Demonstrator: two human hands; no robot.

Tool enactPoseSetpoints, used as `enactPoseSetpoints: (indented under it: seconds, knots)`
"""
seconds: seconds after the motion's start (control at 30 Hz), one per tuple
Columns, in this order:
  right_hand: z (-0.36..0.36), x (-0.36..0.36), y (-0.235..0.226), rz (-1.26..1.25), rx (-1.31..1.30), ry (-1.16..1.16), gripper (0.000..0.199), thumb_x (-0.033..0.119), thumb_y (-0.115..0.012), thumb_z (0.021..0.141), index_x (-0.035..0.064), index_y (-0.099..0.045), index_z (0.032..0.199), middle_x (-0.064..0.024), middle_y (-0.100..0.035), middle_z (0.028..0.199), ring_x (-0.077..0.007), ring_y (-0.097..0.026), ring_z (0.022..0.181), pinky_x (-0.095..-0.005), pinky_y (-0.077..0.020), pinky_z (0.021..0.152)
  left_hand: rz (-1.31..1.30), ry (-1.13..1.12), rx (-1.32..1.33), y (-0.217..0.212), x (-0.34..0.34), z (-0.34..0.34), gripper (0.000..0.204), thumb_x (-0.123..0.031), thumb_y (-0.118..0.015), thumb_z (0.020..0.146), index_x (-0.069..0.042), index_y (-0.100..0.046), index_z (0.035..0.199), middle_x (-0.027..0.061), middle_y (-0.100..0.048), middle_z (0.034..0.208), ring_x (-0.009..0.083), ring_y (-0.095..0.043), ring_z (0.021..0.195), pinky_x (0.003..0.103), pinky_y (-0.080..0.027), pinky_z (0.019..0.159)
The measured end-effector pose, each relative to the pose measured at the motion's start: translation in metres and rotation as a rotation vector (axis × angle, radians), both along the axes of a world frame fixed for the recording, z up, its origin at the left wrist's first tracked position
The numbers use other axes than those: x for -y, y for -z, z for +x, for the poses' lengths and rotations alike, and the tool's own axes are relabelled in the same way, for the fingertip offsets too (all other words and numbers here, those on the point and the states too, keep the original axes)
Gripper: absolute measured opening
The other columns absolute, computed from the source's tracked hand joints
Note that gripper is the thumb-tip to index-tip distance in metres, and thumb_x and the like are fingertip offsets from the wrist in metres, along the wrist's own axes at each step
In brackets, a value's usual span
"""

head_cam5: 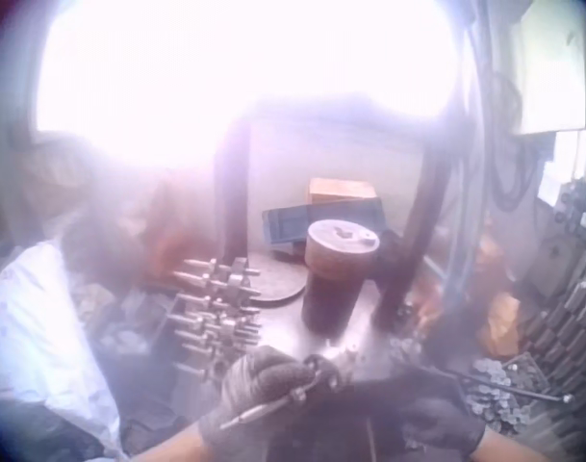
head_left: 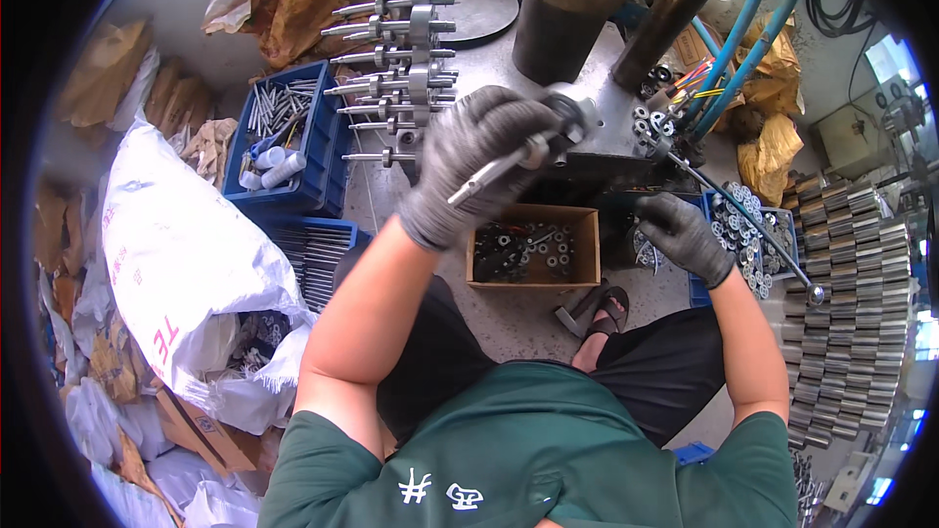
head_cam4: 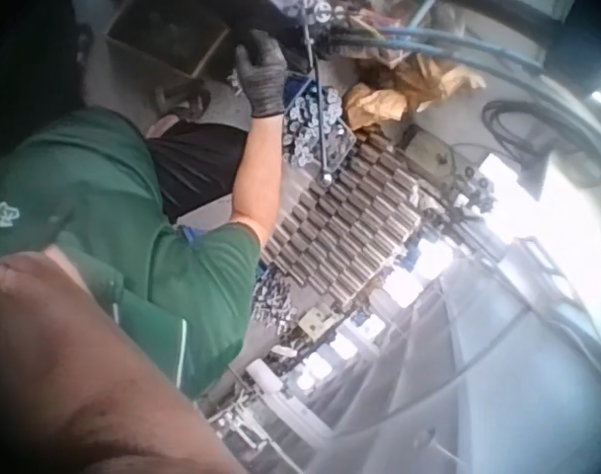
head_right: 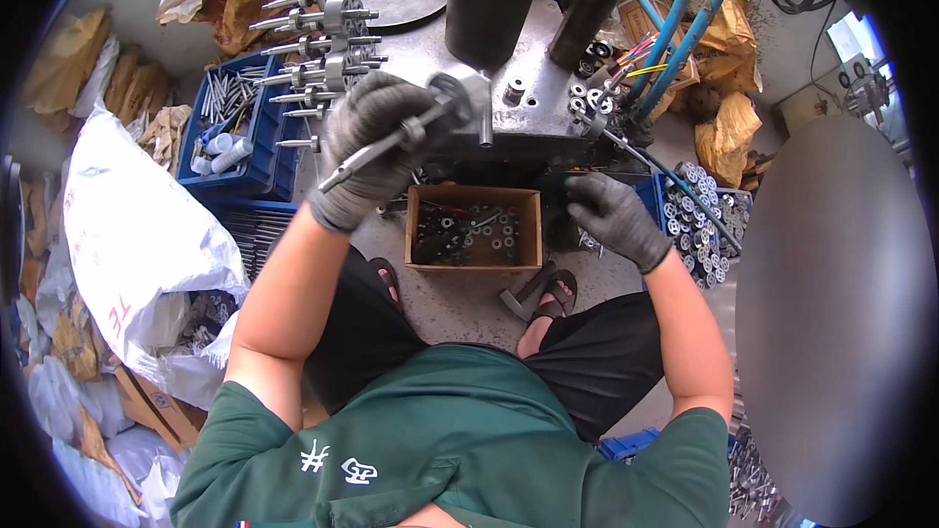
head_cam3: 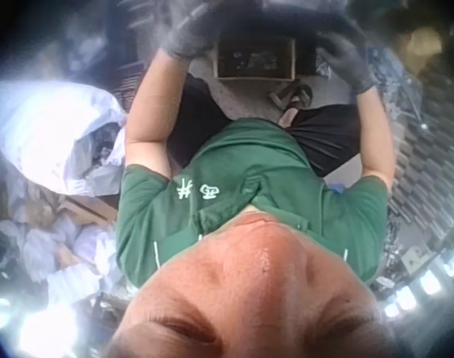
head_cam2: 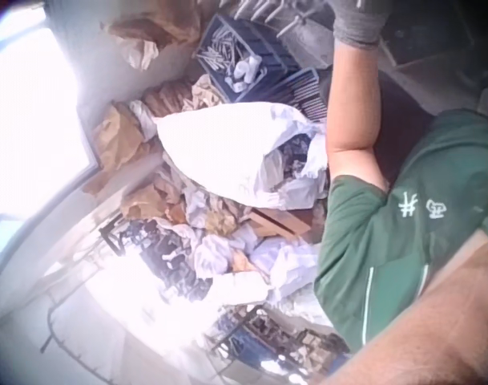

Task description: Manually assemble and check small industrial metal components using a specialized pressing or alignment tool.

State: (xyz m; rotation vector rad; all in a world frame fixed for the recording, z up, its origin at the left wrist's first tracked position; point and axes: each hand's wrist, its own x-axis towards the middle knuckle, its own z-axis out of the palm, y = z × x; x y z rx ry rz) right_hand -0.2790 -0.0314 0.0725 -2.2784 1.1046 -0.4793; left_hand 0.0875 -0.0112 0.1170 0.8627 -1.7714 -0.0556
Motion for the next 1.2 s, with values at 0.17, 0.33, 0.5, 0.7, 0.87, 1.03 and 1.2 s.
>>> enactPoseSetpoints:
  seconds: [0.17,0.33,0.5,0.7,0.87,1.03,1.2]
  knots:
    - [0.044,0.025,0.017,0.008,0.224,0.067,0.033,0.008,-0.072,0.089,-0.0003,-0.066,0.120,-0.0170,-0.069,0.111,-0.0287,-0.070,0.099,-0.0353,-0.0564,0.087,0.574,0.464,-0.952,0.051,-0.003,-0.085,0.031,-0.026,-0.072,0.098,-0.005,-0.061,0.118,0.0083,-0.065,0.107,0.0189,-0.066,0.094,0.029,-0.055,0.085]
    - [0.101,0.094,0.009,-0.270,0.039,0.230,0.028,0.015,-0.071,0.090,0.0005,-0.069,0.114,-0.0209,-0.071,0.104,-0.0334,-0.071,0.097,-0.0390,-0.0567,0.086,1.202,0.328,-1.175,0.073,0.014,-0.083,0.026,-0.014,-0.069,0.093,-0.005,-0.057,0.114,0.0084,-0.060,0.096,0.0222,-0.068,0.083,0.044,-0.065,0.062]
    - [0.120,0.144,0.023,-0.402,-0.394,0.331,0.031,0.026,-0.076,0.084,0.0022,-0.071,0.104,-0.0240,-0.071,0.107,-0.0390,-0.071,0.093,-0.0446,-0.0561,0.085,1.335,0.330,-1.222,0.077,0.017,-0.079,0.031,-0.016,-0.074,0.087,-0.007,-0.058,0.113,0.0082,-0.061,0.095,0.0228,-0.068,0.080,0.043,-0.064,0.061]
    - [0.117,0.151,0.037,-0.453,-0.145,0.299,0.020,0.024,-0.076,0.083,0.0061,-0.073,0.090,-0.0181,-0.069,0.096,-0.0362,-0.068,0.091,-0.0450,-0.0541,0.085,1.379,0.315,-1.200,0.064,0.012,-0.068,0.038,-0.021,-0.076,0.087,-0.009,-0.059,0.118,0.0080,-0.063,0.097,0.0214,-0.067,0.083,0.038,-0.060,0.062]
    - [0.108,0.161,0.009,-0.347,0.492,0.389,0.015,0.008,-0.079,0.085,0.0010,-0.070,0.096,-0.0087,-0.071,0.101,-0.0184,-0.067,0.089,-0.0309,-0.0544,0.084,1.401,0.294,-1.238,0.060,0.010,-0.064,0.034,-0.020,-0.072,0.088,-0.008,-0.060,0.118,0.0080,-0.065,0.099,0.0202,-0.067,0.084,0.037,-0.058,0.068]
    - [0.125,0.177,-0.077,-0.496,0.817,0.275,0.014,0.004,-0.075,0.092,0.0011,-0.070,0.106,-0.0055,-0.072,0.107,-0.0116,-0.066,0.096,-0.0250,-0.0533,0.087,1.220,0.409,-1.295,0.076,0.009,-0.065,0.022,-0.010,-0.067,0.085,-0.003,-0.063,0.105,0.0076,-0.066,0.091,0.0191,-0.065,0.083,0.031,-0.054,0.081]
    - [0.141,0.210,-0.141,-0.568,0.504,0.409,0.023,0.017,-0.074,0.094,0.0000,-0.074,0.109,-0.0074,-0.075,0.091,-0.0138,-0.070,0.084,-0.0262,-0.0547,0.082,1.193,0.434,-1.345,0.077,0.016,-0.081,0.028,0.005,-0.067,0.080,-0.003,-0.062,0.106,0.0089,-0.067,0.092,0.0211,-0.066,0.085,0.034,-0.055,0.084]
